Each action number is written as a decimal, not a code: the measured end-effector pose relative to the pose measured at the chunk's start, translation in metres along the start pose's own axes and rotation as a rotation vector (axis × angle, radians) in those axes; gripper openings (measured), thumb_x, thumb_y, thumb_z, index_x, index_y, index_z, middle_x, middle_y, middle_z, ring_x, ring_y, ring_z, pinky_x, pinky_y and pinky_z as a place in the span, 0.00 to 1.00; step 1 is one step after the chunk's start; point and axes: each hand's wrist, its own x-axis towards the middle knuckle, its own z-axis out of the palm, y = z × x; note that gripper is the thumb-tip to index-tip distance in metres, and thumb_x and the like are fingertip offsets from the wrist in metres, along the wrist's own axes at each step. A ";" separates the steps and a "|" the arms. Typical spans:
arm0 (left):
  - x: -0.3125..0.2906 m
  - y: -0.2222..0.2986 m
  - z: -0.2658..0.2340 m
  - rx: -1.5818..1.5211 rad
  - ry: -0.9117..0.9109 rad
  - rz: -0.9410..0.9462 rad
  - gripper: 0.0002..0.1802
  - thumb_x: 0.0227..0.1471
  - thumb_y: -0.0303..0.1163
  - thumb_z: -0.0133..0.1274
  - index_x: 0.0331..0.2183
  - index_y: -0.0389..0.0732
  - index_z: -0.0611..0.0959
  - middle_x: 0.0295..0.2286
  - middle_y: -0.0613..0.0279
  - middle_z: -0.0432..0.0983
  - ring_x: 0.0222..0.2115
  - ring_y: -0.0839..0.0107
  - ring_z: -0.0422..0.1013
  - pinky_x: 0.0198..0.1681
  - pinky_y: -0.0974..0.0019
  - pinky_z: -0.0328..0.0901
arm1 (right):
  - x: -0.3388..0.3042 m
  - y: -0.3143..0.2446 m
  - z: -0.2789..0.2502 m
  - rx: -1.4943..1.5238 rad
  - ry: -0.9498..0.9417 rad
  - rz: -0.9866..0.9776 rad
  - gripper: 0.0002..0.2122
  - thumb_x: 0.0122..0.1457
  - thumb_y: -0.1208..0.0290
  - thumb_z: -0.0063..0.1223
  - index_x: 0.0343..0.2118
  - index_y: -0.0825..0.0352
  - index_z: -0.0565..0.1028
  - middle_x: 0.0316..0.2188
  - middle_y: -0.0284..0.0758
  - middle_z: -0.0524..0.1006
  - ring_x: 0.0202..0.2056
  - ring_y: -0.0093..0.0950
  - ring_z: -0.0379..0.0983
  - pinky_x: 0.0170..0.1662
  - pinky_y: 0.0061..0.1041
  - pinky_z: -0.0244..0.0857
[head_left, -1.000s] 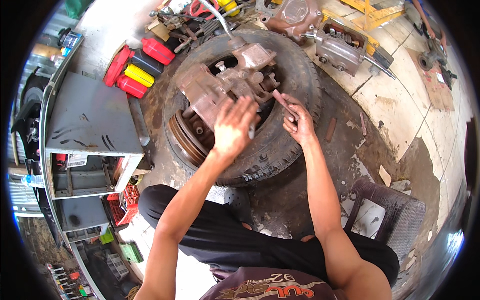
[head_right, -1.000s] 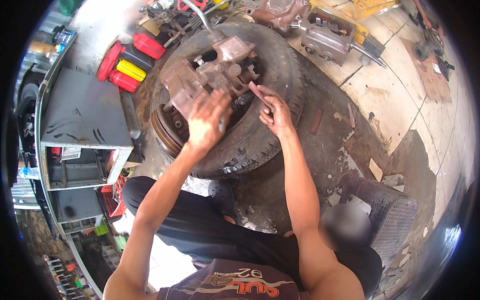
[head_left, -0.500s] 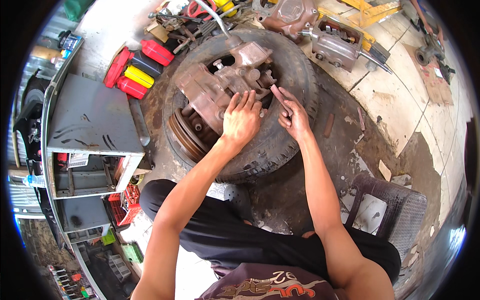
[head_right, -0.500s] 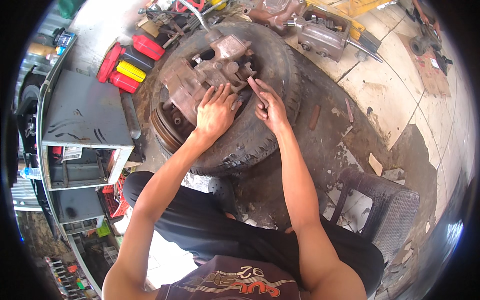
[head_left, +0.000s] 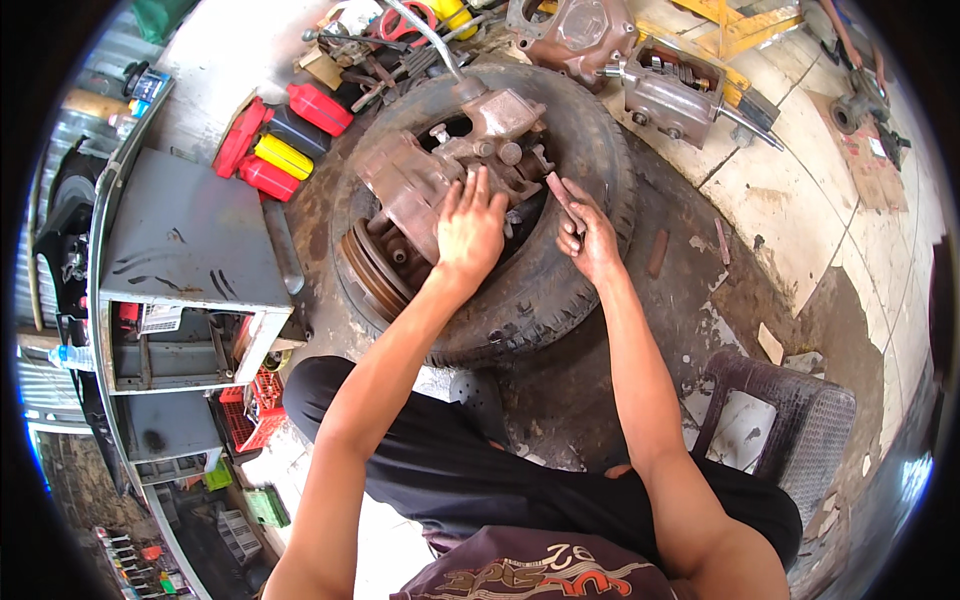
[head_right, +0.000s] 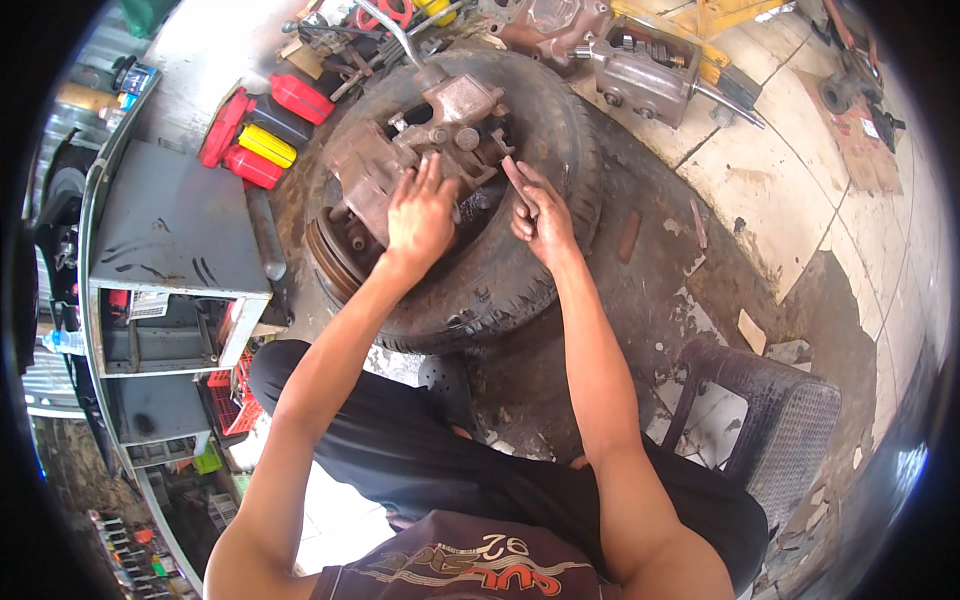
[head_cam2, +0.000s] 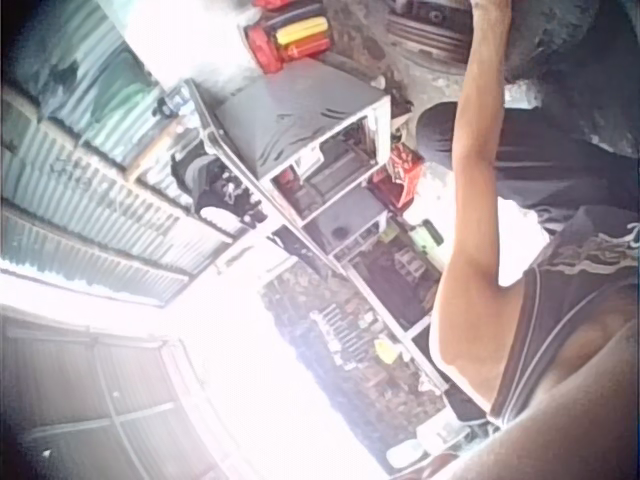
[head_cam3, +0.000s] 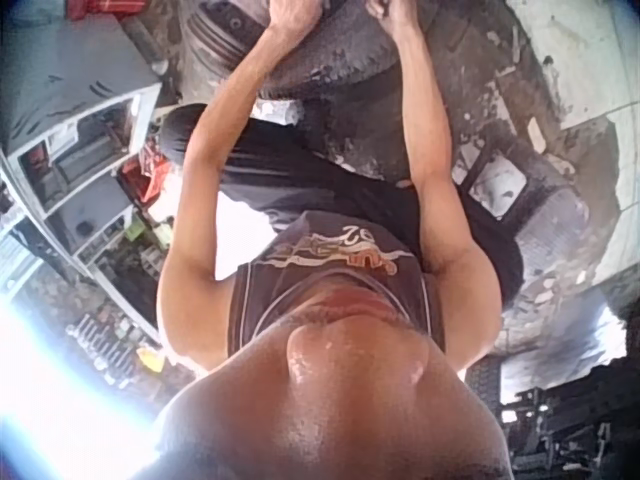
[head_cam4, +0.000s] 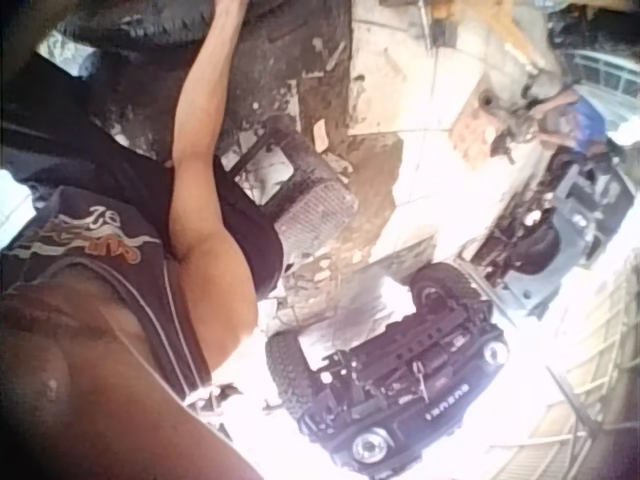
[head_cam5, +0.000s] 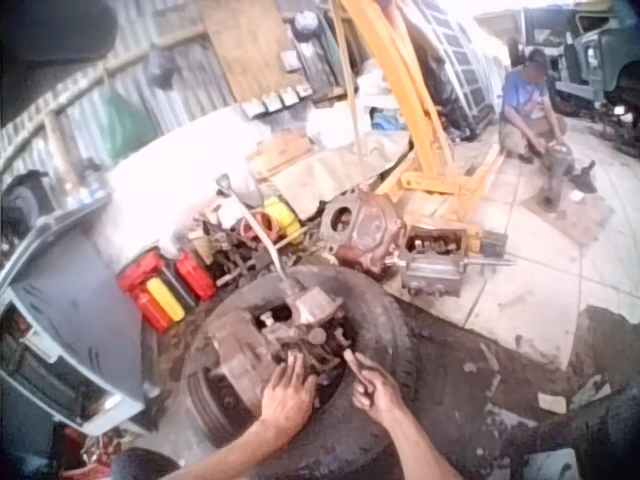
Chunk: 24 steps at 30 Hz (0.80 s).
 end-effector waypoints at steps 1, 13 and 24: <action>-0.010 0.001 0.009 0.065 -0.018 0.039 0.13 0.52 0.26 0.53 0.41 0.41 0.82 0.59 0.39 0.69 0.60 0.51 0.67 0.64 0.50 0.60 | 0.003 0.002 0.004 0.005 -0.007 -0.004 0.25 0.66 0.71 0.44 0.66 0.63 0.63 0.61 0.30 0.69 0.22 0.18 0.58 0.22 0.18 0.55; 0.002 0.026 -0.027 -0.035 0.082 -0.063 0.19 0.47 0.23 0.54 0.44 0.40 0.81 0.61 0.37 0.65 0.62 0.51 0.64 0.69 0.46 0.52 | 0.000 -0.003 -0.008 -0.056 0.007 -0.038 0.25 0.68 0.72 0.42 0.68 0.65 0.59 0.68 0.27 0.65 0.27 0.18 0.59 0.24 0.19 0.57; 0.005 -0.025 -0.072 -0.166 0.117 0.004 0.10 0.56 0.29 0.54 0.41 0.43 0.83 0.54 0.49 0.76 0.46 0.52 0.78 0.49 0.49 0.73 | -0.008 0.022 0.037 -1.027 0.141 -0.304 0.20 0.70 0.74 0.45 0.64 0.61 0.70 0.49 0.35 0.82 0.29 0.20 0.73 0.31 0.24 0.68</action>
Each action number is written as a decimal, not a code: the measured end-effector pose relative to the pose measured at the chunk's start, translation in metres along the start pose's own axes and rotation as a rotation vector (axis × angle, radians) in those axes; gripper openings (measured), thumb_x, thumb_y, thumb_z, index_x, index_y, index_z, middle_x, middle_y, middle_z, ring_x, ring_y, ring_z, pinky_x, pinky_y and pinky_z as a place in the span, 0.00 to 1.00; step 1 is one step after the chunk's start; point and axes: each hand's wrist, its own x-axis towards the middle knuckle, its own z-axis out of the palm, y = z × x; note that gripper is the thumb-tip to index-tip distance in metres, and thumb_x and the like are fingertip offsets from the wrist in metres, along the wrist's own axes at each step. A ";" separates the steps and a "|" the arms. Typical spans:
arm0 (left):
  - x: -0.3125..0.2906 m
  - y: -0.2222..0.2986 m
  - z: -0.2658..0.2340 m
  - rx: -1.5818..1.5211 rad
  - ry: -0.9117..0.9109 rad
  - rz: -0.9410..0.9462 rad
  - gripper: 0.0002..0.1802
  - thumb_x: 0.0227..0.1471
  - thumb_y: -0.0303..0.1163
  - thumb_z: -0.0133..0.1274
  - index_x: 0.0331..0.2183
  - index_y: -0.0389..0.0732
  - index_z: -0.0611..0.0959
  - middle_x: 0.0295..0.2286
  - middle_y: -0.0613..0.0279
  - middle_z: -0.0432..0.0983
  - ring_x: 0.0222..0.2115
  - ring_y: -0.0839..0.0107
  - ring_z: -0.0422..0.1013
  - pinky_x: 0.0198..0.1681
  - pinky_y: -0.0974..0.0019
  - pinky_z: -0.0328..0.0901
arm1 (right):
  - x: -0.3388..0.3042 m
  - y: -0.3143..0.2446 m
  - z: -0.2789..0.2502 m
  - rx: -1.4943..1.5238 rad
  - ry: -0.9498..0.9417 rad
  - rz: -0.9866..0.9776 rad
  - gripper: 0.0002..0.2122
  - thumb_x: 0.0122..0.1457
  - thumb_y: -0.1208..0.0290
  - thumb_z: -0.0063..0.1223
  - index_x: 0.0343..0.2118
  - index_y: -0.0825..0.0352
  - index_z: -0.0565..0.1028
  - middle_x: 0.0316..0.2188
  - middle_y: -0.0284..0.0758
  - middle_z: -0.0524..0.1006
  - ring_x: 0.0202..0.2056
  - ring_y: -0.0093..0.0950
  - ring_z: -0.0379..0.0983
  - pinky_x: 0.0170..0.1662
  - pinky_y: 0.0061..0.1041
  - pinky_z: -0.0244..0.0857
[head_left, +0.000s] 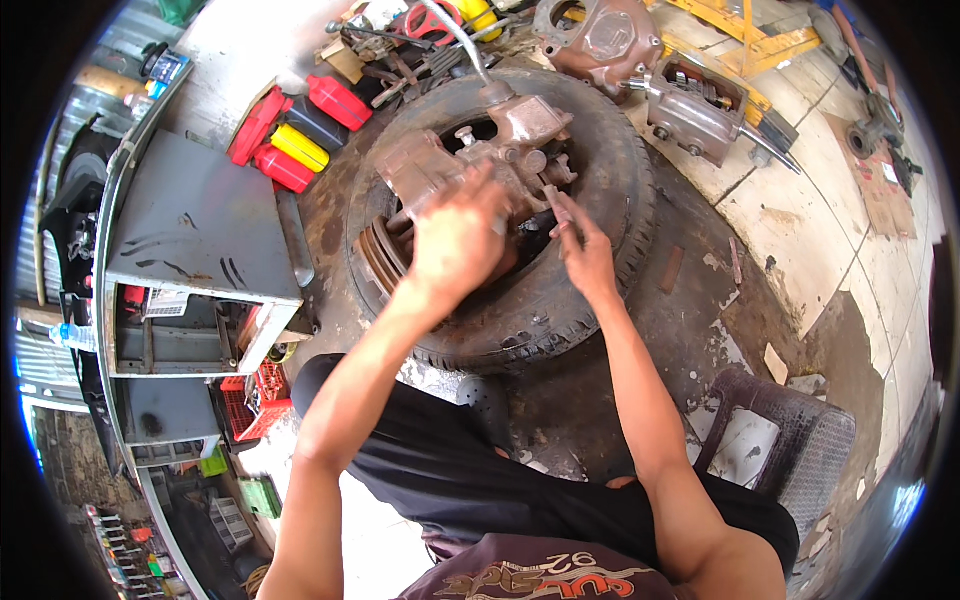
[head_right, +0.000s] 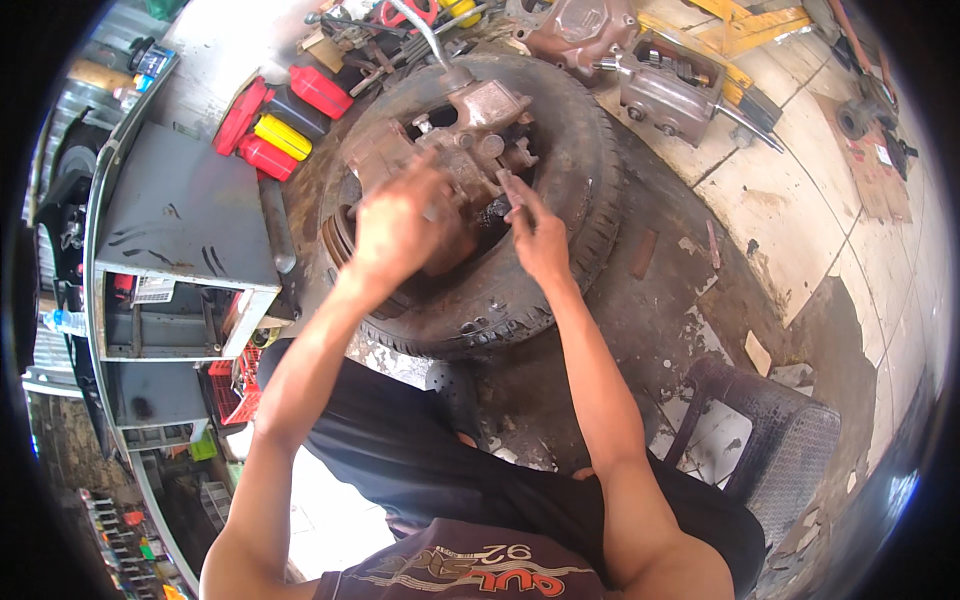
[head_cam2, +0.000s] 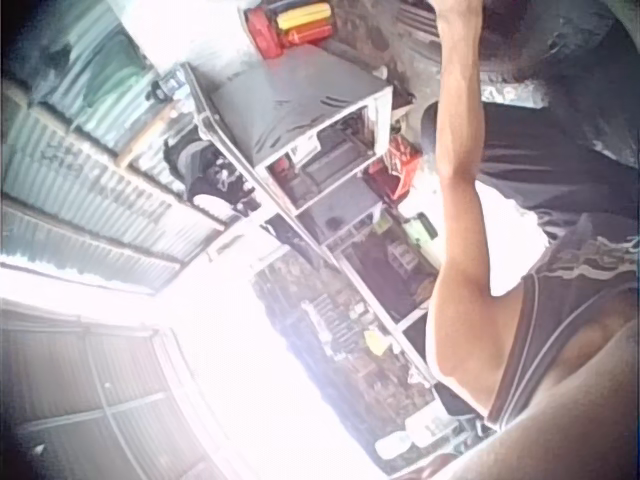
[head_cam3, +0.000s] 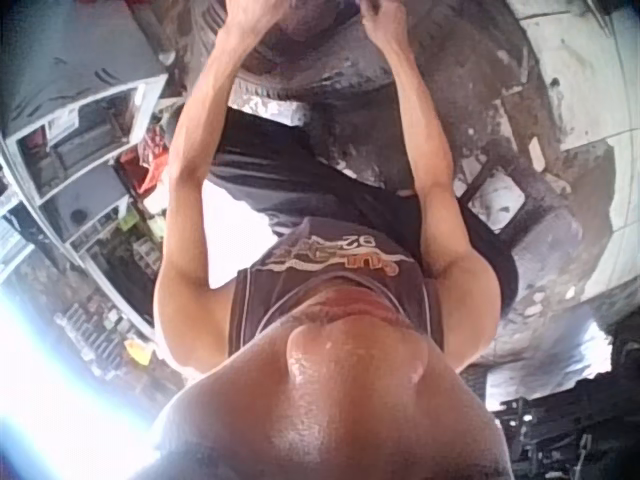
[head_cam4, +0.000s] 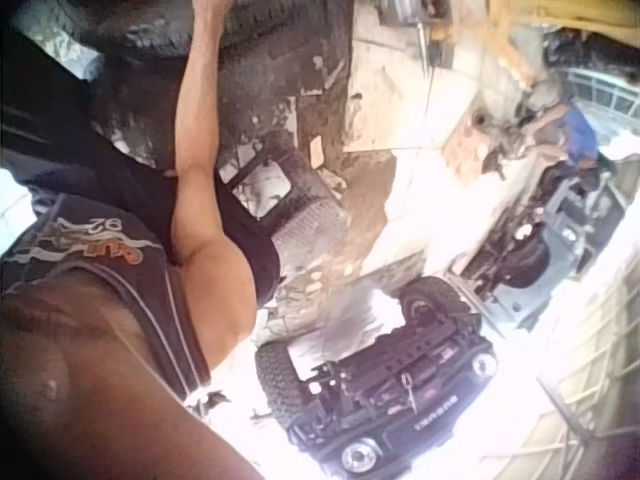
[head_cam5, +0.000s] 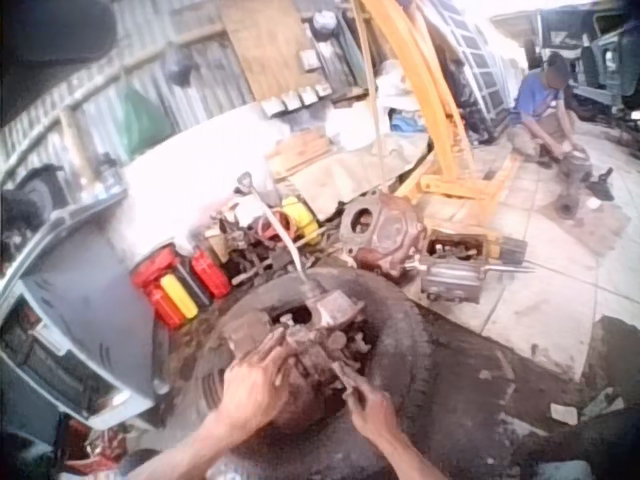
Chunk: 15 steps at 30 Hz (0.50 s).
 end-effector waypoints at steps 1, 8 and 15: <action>0.011 -0.015 -0.004 -0.040 0.062 -0.067 0.10 0.58 0.30 0.54 0.43 0.43 0.83 0.54 0.49 0.76 0.45 0.50 0.79 0.49 0.49 0.73 | 0.003 0.011 0.007 -0.135 0.056 -0.185 0.18 0.69 0.75 0.46 0.60 0.60 0.74 0.45 0.38 0.83 0.35 0.27 0.81 0.41 0.28 0.74; 0.011 -0.084 0.043 -0.338 0.298 -0.462 0.14 0.65 0.37 0.50 0.47 0.41 0.82 0.55 0.49 0.75 0.52 0.47 0.74 0.56 0.52 0.67 | 0.017 -0.018 0.056 -0.555 -0.120 -0.402 0.20 0.62 0.79 0.50 0.58 0.61 0.74 0.38 0.47 0.80 0.36 0.50 0.79 0.40 0.43 0.74; 0.013 -0.072 0.063 -0.203 0.125 -0.623 0.19 0.66 0.45 0.46 0.50 0.46 0.80 0.46 0.49 0.81 0.48 0.46 0.75 0.51 0.50 0.69 | 0.029 -0.014 0.046 -0.608 -0.184 -0.444 0.23 0.60 0.78 0.52 0.60 0.62 0.72 0.31 0.51 0.79 0.32 0.52 0.78 0.37 0.45 0.74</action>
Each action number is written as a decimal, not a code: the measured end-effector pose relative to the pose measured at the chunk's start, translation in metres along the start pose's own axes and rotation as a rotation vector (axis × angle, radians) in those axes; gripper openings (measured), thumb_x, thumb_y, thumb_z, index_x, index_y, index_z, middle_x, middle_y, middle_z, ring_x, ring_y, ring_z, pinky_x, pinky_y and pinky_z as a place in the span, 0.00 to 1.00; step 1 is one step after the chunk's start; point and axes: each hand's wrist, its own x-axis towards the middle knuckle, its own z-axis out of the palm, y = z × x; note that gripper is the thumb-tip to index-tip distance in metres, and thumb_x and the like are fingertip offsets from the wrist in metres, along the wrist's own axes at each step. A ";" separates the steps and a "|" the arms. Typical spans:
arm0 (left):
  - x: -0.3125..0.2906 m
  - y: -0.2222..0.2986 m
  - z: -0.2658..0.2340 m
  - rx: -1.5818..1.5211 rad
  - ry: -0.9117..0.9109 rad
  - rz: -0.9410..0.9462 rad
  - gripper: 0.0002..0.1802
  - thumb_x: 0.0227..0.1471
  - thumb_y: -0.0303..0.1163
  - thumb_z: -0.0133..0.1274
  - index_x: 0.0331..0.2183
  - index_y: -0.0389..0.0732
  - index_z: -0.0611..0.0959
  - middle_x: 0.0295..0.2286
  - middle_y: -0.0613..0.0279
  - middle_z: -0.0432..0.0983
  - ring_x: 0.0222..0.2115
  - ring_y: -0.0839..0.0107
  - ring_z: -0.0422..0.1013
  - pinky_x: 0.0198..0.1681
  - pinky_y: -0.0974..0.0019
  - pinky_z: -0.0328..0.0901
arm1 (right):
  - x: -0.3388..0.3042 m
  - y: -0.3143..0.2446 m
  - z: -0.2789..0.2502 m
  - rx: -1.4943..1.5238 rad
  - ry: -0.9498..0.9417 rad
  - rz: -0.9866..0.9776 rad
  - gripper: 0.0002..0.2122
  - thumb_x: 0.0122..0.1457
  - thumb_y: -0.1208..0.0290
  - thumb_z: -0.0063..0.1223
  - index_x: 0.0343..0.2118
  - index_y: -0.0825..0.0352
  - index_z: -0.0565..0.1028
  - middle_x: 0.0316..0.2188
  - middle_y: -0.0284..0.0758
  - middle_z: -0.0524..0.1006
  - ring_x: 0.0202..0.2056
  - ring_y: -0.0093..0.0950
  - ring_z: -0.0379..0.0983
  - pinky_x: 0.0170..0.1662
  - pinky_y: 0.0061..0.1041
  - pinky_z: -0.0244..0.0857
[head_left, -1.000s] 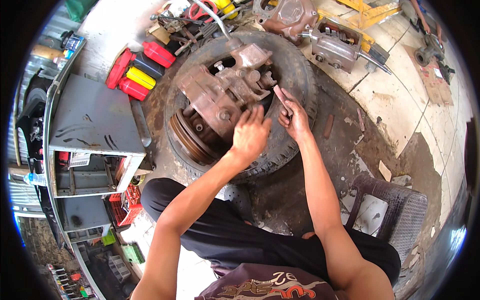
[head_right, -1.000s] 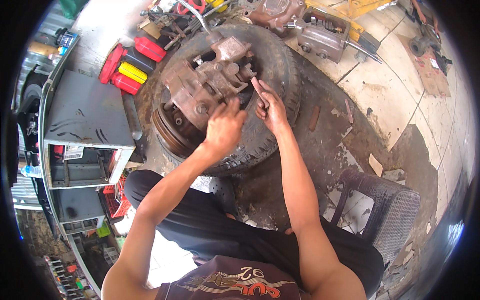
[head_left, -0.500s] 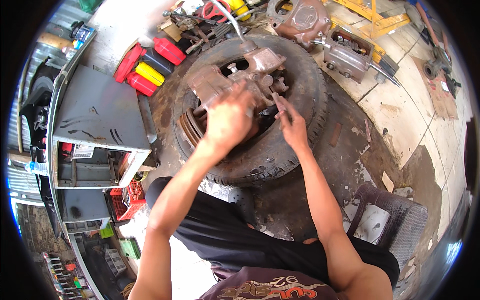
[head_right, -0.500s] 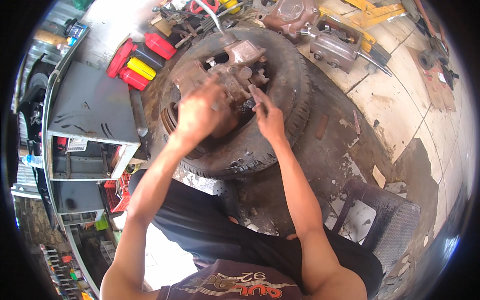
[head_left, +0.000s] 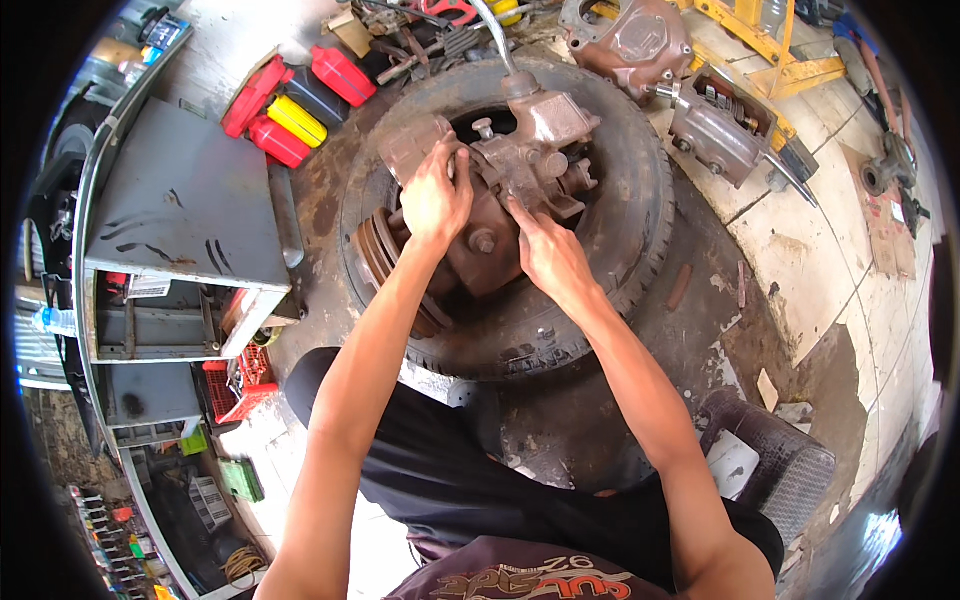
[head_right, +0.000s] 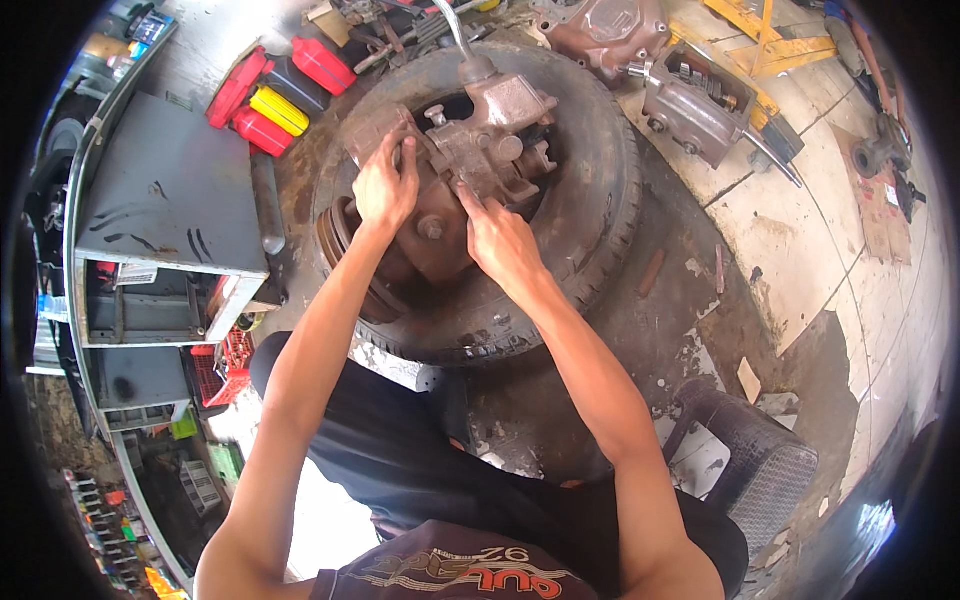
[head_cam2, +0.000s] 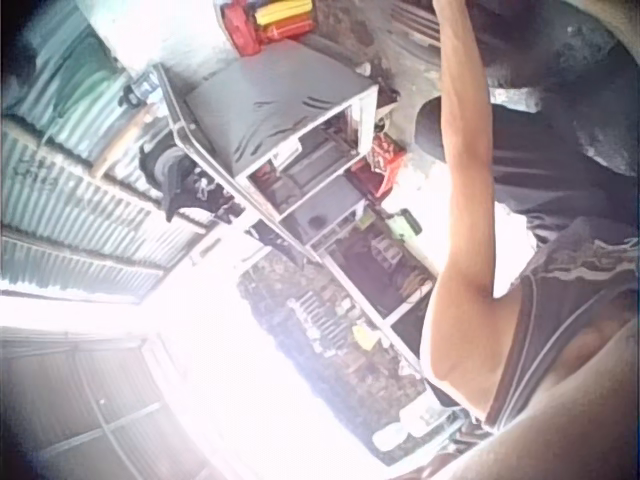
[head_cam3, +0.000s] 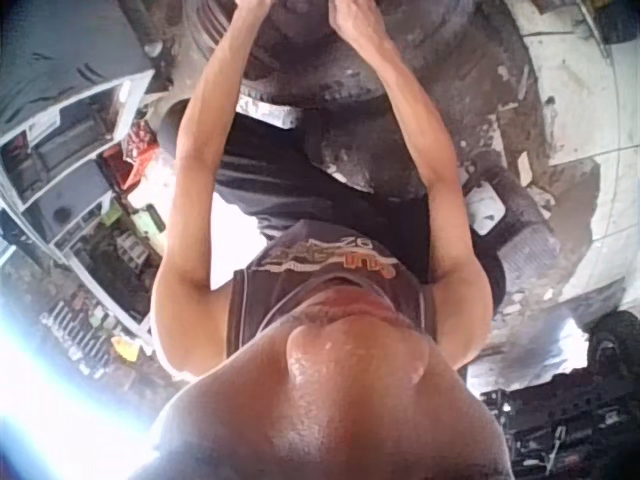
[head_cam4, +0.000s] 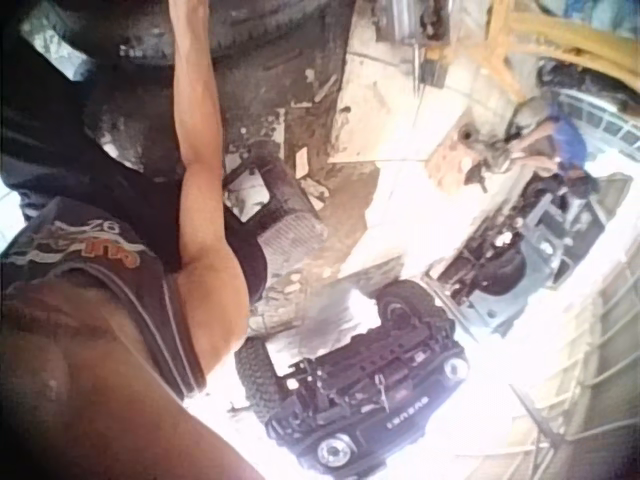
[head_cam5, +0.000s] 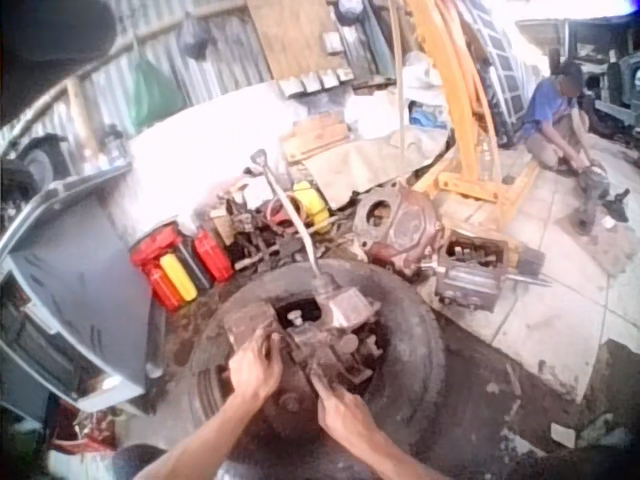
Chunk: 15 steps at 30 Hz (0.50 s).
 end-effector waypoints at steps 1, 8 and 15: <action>0.000 0.000 0.002 0.004 0.015 -0.017 0.20 0.67 0.47 0.46 0.52 0.48 0.80 0.43 0.46 0.82 0.48 0.44 0.76 0.50 0.49 0.69 | -0.004 -0.001 0.001 -0.006 -0.019 0.020 0.23 0.60 0.78 0.52 0.60 0.63 0.72 0.31 0.51 0.79 0.32 0.52 0.78 0.37 0.45 0.74; -0.002 0.003 0.003 0.065 0.064 -0.003 0.18 0.66 0.43 0.48 0.49 0.44 0.81 0.47 0.52 0.81 0.47 0.52 0.77 0.50 0.53 0.71 | 0.001 -0.007 -0.002 0.007 -0.041 -0.036 0.23 0.60 0.77 0.51 0.60 0.67 0.71 0.28 0.51 0.79 0.27 0.51 0.78 0.34 0.46 0.75; -0.004 0.002 -0.001 0.113 0.086 0.036 0.17 0.65 0.40 0.48 0.47 0.39 0.81 0.47 0.53 0.81 0.48 0.55 0.77 0.50 0.55 0.71 | -0.009 -0.011 -0.031 0.091 -0.154 0.025 0.23 0.64 0.78 0.47 0.64 0.67 0.66 0.44 0.47 0.82 0.39 0.49 0.80 0.42 0.43 0.76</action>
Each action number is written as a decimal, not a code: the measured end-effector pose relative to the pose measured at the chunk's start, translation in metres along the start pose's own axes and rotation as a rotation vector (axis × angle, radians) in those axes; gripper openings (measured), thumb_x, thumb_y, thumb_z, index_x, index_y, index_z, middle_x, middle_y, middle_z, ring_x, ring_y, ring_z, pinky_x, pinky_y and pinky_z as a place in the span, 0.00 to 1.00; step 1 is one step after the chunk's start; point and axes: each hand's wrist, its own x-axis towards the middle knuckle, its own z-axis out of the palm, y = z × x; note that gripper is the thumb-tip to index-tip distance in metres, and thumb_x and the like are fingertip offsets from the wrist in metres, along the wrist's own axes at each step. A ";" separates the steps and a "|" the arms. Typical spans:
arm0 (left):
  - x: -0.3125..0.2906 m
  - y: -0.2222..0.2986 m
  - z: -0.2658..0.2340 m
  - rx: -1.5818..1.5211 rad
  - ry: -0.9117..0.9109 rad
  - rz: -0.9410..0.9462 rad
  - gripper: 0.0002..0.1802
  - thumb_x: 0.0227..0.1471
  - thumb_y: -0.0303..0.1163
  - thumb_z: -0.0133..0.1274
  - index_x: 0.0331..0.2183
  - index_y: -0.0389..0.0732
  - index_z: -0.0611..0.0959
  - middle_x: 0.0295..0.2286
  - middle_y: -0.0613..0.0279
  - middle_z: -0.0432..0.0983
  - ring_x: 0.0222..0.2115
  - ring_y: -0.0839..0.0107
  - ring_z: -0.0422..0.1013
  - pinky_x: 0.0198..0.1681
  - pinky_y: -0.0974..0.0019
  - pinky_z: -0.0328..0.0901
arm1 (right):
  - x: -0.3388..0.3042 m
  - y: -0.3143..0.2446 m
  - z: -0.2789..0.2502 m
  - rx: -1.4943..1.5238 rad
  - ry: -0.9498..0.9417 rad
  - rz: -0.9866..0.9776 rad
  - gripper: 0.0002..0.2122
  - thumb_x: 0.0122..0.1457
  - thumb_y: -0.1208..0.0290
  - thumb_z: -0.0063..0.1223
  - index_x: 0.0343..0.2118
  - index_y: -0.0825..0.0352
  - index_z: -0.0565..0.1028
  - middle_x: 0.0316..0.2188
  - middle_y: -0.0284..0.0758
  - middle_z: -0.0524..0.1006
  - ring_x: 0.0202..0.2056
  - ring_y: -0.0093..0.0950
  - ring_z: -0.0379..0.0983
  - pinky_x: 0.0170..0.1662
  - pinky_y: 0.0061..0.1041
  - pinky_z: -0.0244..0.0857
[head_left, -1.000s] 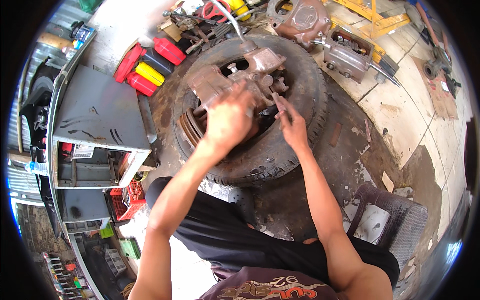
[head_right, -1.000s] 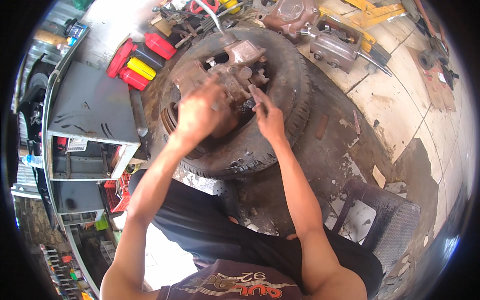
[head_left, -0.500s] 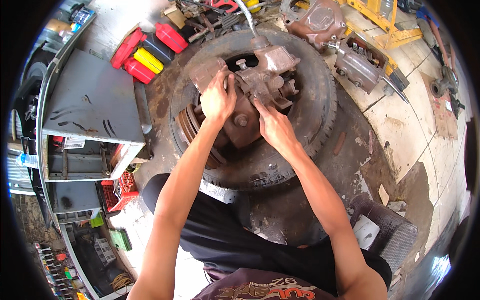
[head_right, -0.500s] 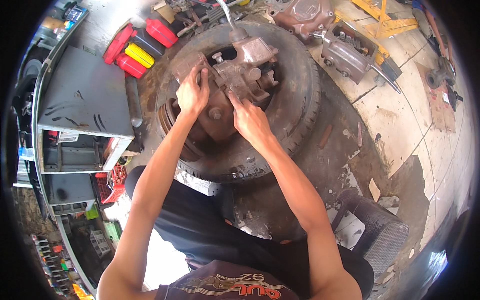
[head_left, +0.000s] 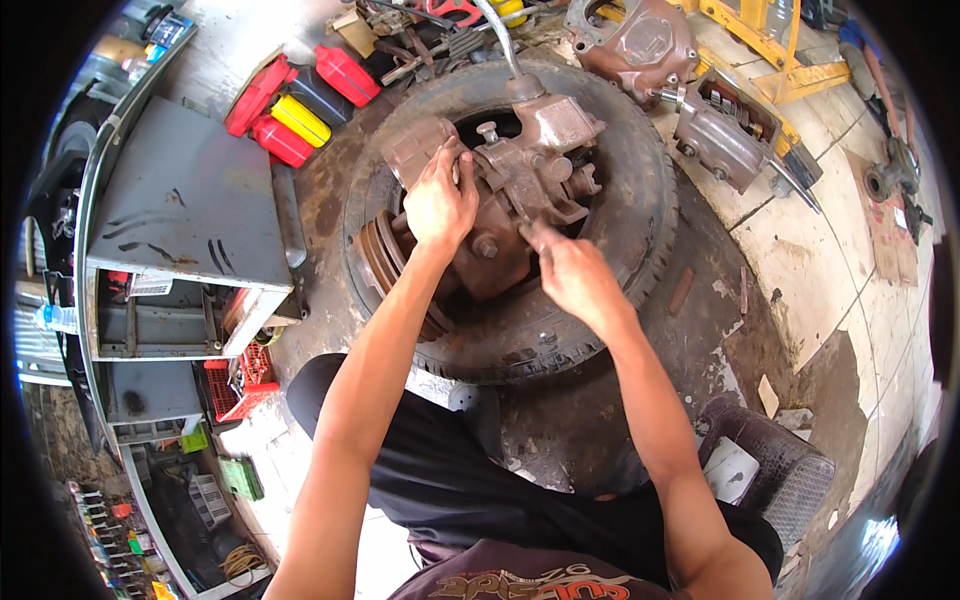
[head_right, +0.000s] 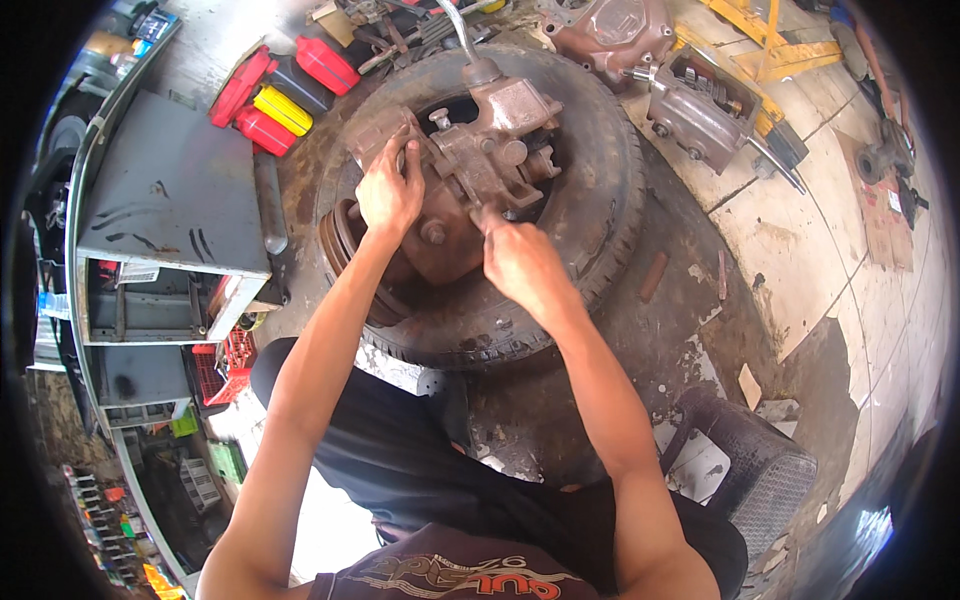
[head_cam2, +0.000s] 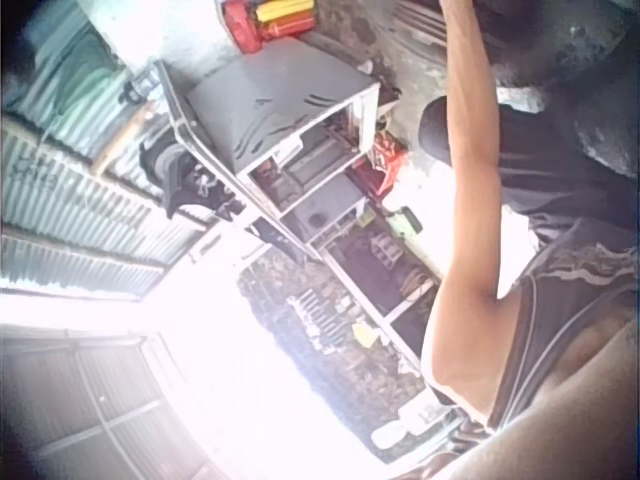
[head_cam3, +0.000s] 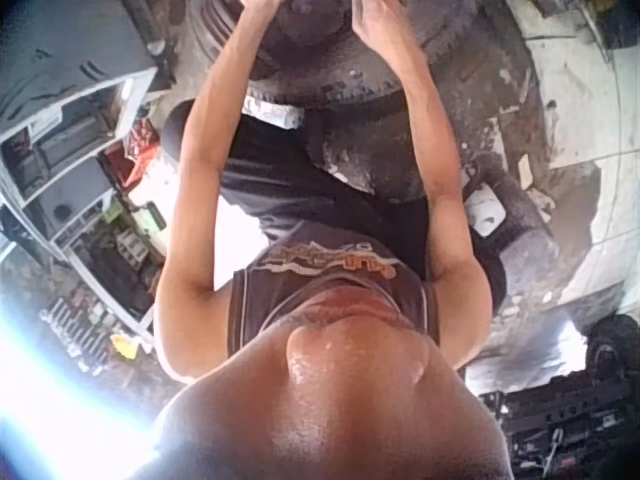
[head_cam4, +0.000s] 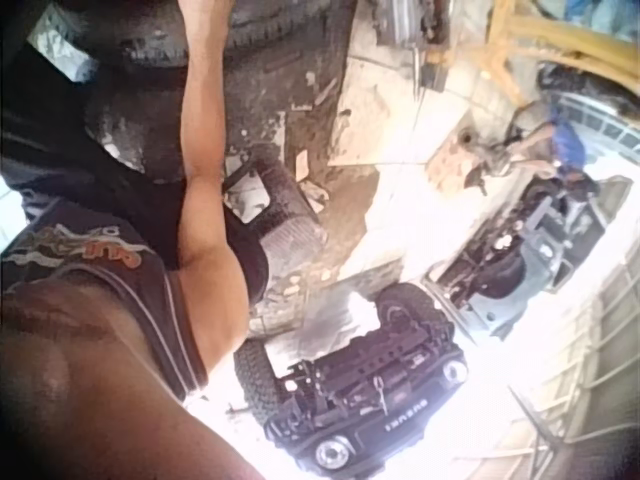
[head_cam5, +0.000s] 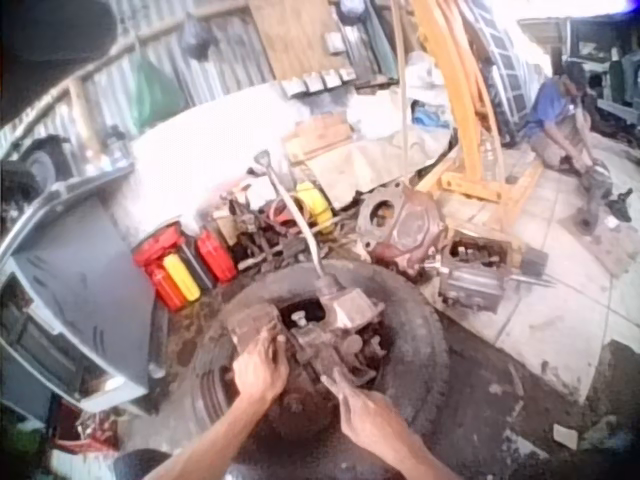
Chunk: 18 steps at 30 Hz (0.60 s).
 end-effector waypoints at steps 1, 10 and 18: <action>0.001 -0.009 0.002 -0.038 -0.016 -0.037 0.22 0.66 0.47 0.46 0.55 0.49 0.80 0.45 0.49 0.82 0.47 0.50 0.77 0.51 0.51 0.70 | 0.004 -0.013 -0.013 0.119 0.030 0.109 0.21 0.67 0.76 0.45 0.63 0.67 0.67 0.51 0.43 0.78 0.45 0.48 0.79 0.46 0.43 0.76; 0.000 -0.007 0.005 -0.004 0.022 0.012 0.18 0.65 0.43 0.48 0.49 0.42 0.82 0.45 0.51 0.82 0.48 0.53 0.77 0.51 0.54 0.71 | -0.004 0.017 0.028 -0.028 0.015 0.024 0.23 0.63 0.79 0.51 0.61 0.59 0.72 0.34 0.51 0.79 0.33 0.52 0.78 0.40 0.45 0.75; -0.005 -0.001 0.010 -0.032 0.058 0.035 0.16 0.65 0.41 0.50 0.43 0.40 0.82 0.46 0.53 0.82 0.48 0.55 0.78 0.51 0.55 0.71 | -0.016 0.007 0.050 -0.139 0.152 0.090 0.28 0.60 0.82 0.49 0.65 0.59 0.67 0.31 0.48 0.76 0.29 0.51 0.76 0.34 0.47 0.73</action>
